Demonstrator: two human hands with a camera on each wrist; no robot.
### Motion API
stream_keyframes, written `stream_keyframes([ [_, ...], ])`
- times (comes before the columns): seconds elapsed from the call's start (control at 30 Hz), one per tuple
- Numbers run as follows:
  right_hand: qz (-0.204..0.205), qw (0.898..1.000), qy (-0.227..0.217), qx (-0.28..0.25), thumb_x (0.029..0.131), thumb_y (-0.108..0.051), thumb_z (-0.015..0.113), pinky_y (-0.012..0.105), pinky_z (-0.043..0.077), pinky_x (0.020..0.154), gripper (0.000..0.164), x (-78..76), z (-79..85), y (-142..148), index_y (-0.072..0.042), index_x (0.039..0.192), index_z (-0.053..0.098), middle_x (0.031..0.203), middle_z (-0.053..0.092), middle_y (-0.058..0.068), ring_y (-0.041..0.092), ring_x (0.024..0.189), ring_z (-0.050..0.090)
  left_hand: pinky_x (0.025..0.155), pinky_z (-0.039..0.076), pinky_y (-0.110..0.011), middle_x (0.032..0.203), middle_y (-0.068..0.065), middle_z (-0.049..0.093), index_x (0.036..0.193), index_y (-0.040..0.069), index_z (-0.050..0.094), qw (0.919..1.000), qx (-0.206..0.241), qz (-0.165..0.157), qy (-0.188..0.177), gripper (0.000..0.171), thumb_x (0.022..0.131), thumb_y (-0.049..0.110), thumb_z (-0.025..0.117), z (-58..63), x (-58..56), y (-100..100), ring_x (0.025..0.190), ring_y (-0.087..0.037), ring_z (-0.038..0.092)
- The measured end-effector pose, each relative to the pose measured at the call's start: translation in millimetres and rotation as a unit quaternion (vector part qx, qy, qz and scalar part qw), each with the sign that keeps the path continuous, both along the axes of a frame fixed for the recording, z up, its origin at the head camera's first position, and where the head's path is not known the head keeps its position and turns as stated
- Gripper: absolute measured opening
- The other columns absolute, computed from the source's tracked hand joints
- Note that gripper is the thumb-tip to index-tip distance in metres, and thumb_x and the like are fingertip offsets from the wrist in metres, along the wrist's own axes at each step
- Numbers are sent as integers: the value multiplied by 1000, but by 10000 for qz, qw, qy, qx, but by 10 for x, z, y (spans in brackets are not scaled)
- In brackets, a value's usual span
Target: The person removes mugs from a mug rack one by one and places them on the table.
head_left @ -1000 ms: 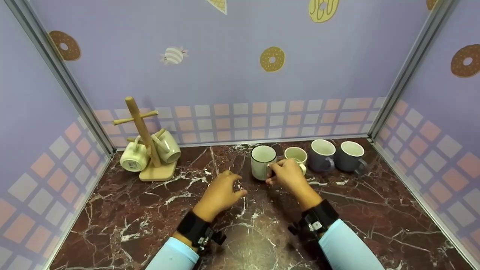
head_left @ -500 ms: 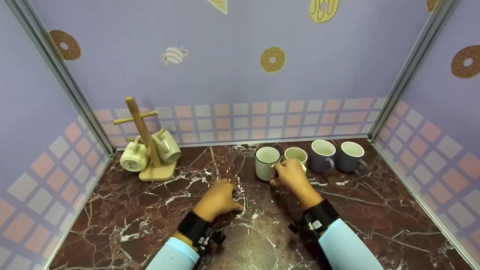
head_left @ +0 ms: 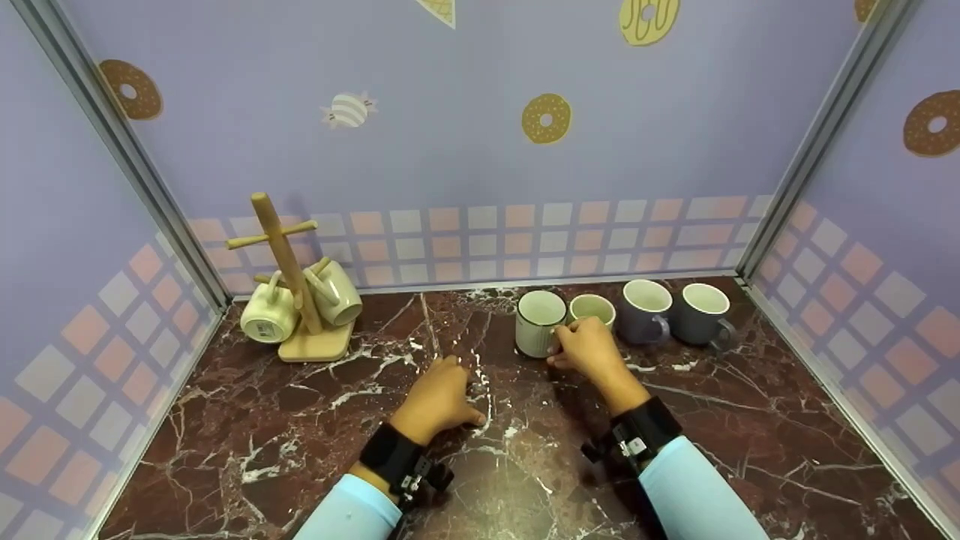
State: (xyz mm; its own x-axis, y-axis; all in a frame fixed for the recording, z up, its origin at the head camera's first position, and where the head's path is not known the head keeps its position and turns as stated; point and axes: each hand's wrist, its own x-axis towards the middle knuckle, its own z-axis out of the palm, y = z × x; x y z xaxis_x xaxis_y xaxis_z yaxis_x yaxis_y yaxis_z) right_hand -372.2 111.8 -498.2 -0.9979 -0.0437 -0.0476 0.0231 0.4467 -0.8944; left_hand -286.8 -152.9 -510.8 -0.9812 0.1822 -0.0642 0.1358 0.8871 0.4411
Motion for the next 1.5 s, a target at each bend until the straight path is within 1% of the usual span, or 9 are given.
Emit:
stream_keyframes([
  [0.3, -22, 9999, 166, -6, 111, -11, 59, 27, 68, 59, 38, 4, -10, 1, 16, 91, 75, 72, 78, 14, 10, 56, 76, 119, 57, -57, 152, -26, 66, 117, 0, 82, 9999, -38, -14, 158, 66, 69, 36, 109, -12, -6, 6, 133, -40, 64],
  [0.5, -148, 9993, 326, 109, 111, -12, 60, 35, 71, 62, 36, 6, -21, 16, 12, 90, 75, 74, 80, 20, 20, 62, 81, 111, 60, -57, 135, -19, 70, 112, 1, 83, 9996, -71, -60, 273, 64, 66, 37, 110, -17, -23, 24, 120, -36, 65],
  [0.8, -40, 9995, 147, 271, 112, -18, 62, 31, 68, 56, 37, -6, 22, 93, 13, 98, 77, 97, 81, 34, 37, 78, 87, 102, 62, -52, 119, -9, 67, 106, 6, 82, 9994, -206, -110, 243, 58, 68, 40, 109, -11, -45, 56, 108, -29, 61],
  [0.9, 107, 9985, 198, 501, 111, -21, 65, 29, 66, 55, 35, 5, 71, 143, 10, 105, 82, 99, 83, 31, 35, 77, 86, 104, 62, -54, 125, -12, 69, 109, 6, 83, 9995, -193, -86, 219, 59, 69, 40, 109, -3, -43, 50, 113, -31, 63],
  [1.03, 217, 9885, 711, 1317, 108, -26, 68, 29, 57, 57, 33, 46, 182, 205, 0, 106, 88, 86, 84, 18, 26, 70, 79, 111, 61, -57, 140, -17, 70, 118, 6, 83, 9999, -113, 20, 98, 63, 73, 42, 107, 32, -32, 29, 124, -36, 67],
  [1.2, -100, 9663, 1463, 2116, 104, -33, 73, 54, 63, 83, 28, 144, 346, 232, -10, 104, 89, 100, 86, 13, 34, 90, 79, 112, 62, -56, 140, -15, 73, 130, 6, 80, 9994, 224, 236, -140, 61, 88, 46, 97, 126, -30, -33, 121, -36, 73],
  [1.27, -181, 9628, 1682, 2106, 103, -32, 74, 60, 63, 91, 26, 176, 393, 219, -11, 106, 88, 107, 87, 13, 37, 98, 80, 113, 62, -58, 141, -15, 74, 133, 8, 80, 9986, 389, 368, -39, 53, 95, 43, 92, 176, -40, -74, 123, -36, 74],
  [1.37, -79, 9581, 2056, 1993, 104, -30, 76, 60, 63, 92, 23, 206, 440, 181, -9, 107, 85, 107, 86, 14, 37, 98, 80, 110, 63, -59, 142, -14, 76, 131, 12, 82, 9959, 609, 599, 284, 35, 103, 33, 84, 232, -50, -155, 124, -36, 75],
  [1.5, 188, 9475, 2570, 1894, 105, -27, 78, 58, 64, 96, 23, 231, 477, 122, -6, 110, 85, 110, 86, 15, 37, 104, 81, 102, 66, -54, 133, -10, 82, 123, 14, 84, 9902, 861, 848, 697, 21, 106, 26, 78, 309, -91, -296, 113, -30, 78],
])
